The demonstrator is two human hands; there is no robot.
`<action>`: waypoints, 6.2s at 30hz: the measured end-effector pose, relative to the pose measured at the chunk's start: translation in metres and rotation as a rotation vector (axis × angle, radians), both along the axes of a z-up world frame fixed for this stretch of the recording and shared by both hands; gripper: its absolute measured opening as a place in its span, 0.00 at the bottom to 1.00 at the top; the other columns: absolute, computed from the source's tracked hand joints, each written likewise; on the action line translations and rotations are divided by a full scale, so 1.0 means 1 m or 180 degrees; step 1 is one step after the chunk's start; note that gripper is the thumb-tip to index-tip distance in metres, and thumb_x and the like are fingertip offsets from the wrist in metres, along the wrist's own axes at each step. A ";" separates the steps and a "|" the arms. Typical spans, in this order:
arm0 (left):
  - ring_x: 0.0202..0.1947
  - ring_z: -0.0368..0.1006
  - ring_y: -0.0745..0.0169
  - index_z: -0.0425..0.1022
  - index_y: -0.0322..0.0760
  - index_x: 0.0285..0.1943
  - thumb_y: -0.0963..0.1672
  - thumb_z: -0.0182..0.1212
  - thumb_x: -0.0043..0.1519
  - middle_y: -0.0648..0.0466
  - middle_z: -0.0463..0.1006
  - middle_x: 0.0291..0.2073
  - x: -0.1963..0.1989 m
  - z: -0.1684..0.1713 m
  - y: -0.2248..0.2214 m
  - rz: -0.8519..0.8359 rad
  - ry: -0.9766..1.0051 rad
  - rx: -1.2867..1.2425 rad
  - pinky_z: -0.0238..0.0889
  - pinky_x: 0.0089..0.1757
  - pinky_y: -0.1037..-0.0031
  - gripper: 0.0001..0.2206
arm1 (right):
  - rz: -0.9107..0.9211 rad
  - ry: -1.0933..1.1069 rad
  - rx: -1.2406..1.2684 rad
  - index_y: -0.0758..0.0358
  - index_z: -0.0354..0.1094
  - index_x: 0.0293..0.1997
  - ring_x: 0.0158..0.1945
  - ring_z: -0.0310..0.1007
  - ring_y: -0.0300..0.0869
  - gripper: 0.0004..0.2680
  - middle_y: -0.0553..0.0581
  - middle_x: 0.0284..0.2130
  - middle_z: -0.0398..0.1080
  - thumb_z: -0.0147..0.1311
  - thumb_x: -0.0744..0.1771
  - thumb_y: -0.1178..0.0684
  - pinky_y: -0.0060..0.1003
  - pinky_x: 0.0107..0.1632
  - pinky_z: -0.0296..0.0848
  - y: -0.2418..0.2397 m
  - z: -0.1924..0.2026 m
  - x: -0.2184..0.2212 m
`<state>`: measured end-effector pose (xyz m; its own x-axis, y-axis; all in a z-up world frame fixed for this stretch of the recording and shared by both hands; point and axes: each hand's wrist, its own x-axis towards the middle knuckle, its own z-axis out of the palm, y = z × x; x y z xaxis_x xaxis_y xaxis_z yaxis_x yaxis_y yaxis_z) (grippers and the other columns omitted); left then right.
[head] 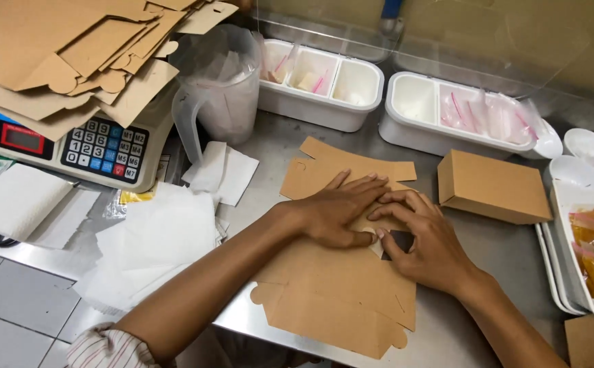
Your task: The person assembles flat cardboard box blanks into three-dimensional boxes by hand. They fold the side flaps, tuck in the tabs, and press the seams to secure the structure. The finished boxes are placed on the table.
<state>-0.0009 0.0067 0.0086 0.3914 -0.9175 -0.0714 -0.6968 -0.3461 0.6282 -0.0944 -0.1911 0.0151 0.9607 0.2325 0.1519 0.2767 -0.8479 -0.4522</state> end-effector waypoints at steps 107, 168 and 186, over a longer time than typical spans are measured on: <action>0.38 0.77 0.53 0.78 0.33 0.50 0.43 0.86 0.39 0.49 0.78 0.37 0.020 0.039 0.049 0.0865 0.0721 0.0485 0.74 0.41 0.64 0.30 | 0.0781 0.0031 0.0344 0.47 0.79 0.57 0.73 0.58 0.61 0.14 0.62 0.64 0.67 0.51 0.67 0.56 0.59 0.67 0.59 0.019 -0.003 -0.014; 0.38 0.70 0.68 0.70 0.50 0.53 0.49 0.79 0.42 0.63 0.72 0.41 0.022 0.037 0.047 0.1019 0.0676 0.1030 0.63 0.39 0.76 0.30 | 0.1211 -0.0548 0.0051 0.46 0.73 0.62 0.70 0.62 0.58 0.16 0.63 0.65 0.65 0.51 0.68 0.57 0.53 0.65 0.65 0.012 -0.012 -0.011; 0.33 0.72 0.69 0.75 0.44 0.51 0.40 0.77 0.52 0.59 0.72 0.35 0.038 0.019 0.052 0.0904 0.1298 0.0510 0.69 0.38 0.79 0.20 | 0.1181 -0.0417 0.0063 0.46 0.73 0.62 0.72 0.59 0.55 0.15 0.62 0.65 0.65 0.50 0.68 0.56 0.52 0.65 0.63 0.012 -0.011 -0.014</action>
<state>0.0375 0.0585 0.0272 0.5343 -0.7443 -0.4007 -0.2712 -0.5999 0.7527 -0.1079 -0.1793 0.0037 0.7841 0.5561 0.2755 0.6192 -0.6709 -0.4080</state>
